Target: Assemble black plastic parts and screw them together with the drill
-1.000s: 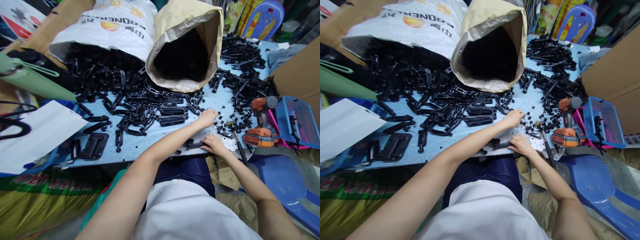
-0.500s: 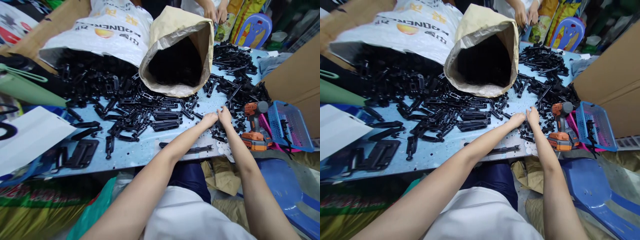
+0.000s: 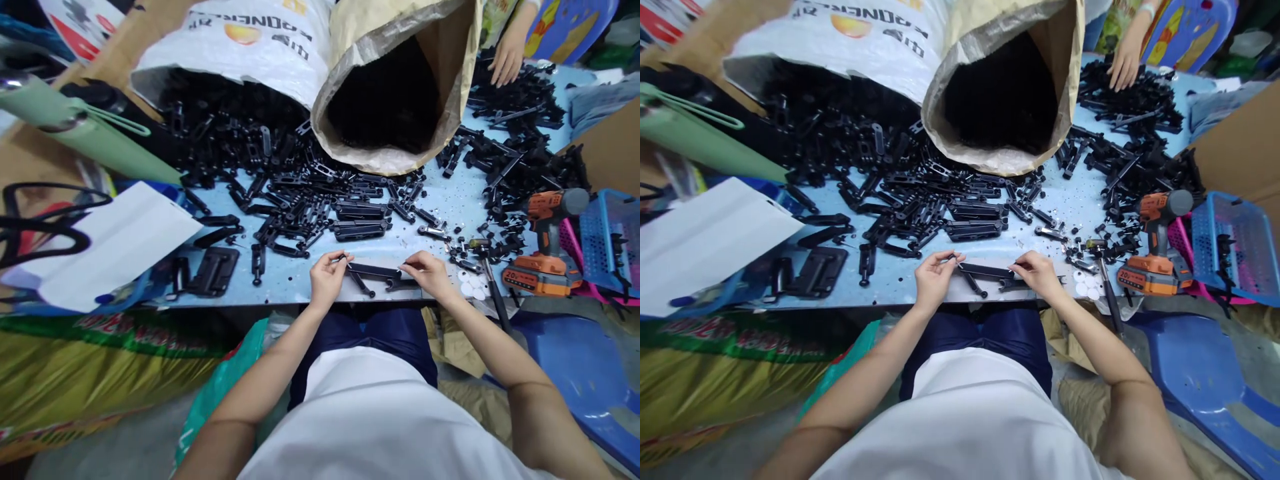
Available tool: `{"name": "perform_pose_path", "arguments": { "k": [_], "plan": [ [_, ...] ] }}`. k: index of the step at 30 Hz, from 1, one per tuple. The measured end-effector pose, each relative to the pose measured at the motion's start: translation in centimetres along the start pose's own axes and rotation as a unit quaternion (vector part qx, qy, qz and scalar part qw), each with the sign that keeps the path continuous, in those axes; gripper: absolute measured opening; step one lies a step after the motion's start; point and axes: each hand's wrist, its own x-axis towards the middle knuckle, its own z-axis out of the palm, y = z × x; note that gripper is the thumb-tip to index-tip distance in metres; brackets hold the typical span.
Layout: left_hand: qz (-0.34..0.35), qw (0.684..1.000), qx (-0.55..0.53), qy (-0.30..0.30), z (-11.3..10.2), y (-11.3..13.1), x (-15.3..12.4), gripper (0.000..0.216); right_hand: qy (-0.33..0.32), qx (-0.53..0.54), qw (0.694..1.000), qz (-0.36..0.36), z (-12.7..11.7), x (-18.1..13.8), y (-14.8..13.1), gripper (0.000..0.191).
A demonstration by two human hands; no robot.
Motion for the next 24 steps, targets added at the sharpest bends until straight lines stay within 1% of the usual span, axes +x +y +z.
{"name": "perform_pose_path", "arguments": {
  "k": [2,4,7,9,11,14,16,19,22,24],
  "plan": [
    [0.016,1.0,0.0,0.015,0.6,-0.4,-0.2,0.028,-0.005,-0.053,0.998,-0.046,0.3,-0.3,-0.7,0.031],
    [0.047,0.999,0.019,0.014,1.0,-0.6,-0.2,0.025,-0.024,-0.115,0.99,-0.078,0.1,-0.2,-1.1,0.031],
    [0.132,0.987,0.091,-0.005,0.8,-0.8,-0.3,0.019,-0.054,-0.19,0.974,-0.113,-0.4,-0.2,-1.5,0.031],
    [0.203,0.966,0.159,-0.023,0.3,-0.8,-0.4,0.017,-0.054,-0.236,0.962,-0.125,-0.5,-0.3,-1.9,0.033],
    [0.27,0.937,0.221,-0.031,-0.3,-0.8,-0.5,0.015,-0.056,-0.265,0.954,-0.127,-0.5,-0.4,-2.1,0.034],
    [0.332,0.9,0.28,-0.03,-1.0,-0.7,-0.5,0.016,-0.08,-0.252,0.955,-0.132,-0.5,-0.3,-2.3,0.033],
    [0.357,0.879,0.311,-0.049,-1.2,-0.8,-0.4,0.018,-0.088,-0.253,0.954,-0.137,-0.4,-0.1,-2.3,0.033],
    [0.376,0.848,0.36,-0.096,-1.4,-1.2,-0.4,0.022,-0.091,-0.28,0.946,-0.134,-0.2,-0.1,-2.2,0.035],
    [0.36,0.825,0.413,-0.138,-2.0,-1.1,-0.4,0.024,-0.103,-0.257,0.951,-0.137,0.3,-0.6,-1.8,0.034],
    [0.352,0.808,0.445,-0.156,-2.3,-0.7,-0.5,0.026,-0.097,-0.221,0.96,-0.139,0.7,-1.3,-1.2,0.031]
  ]
}}
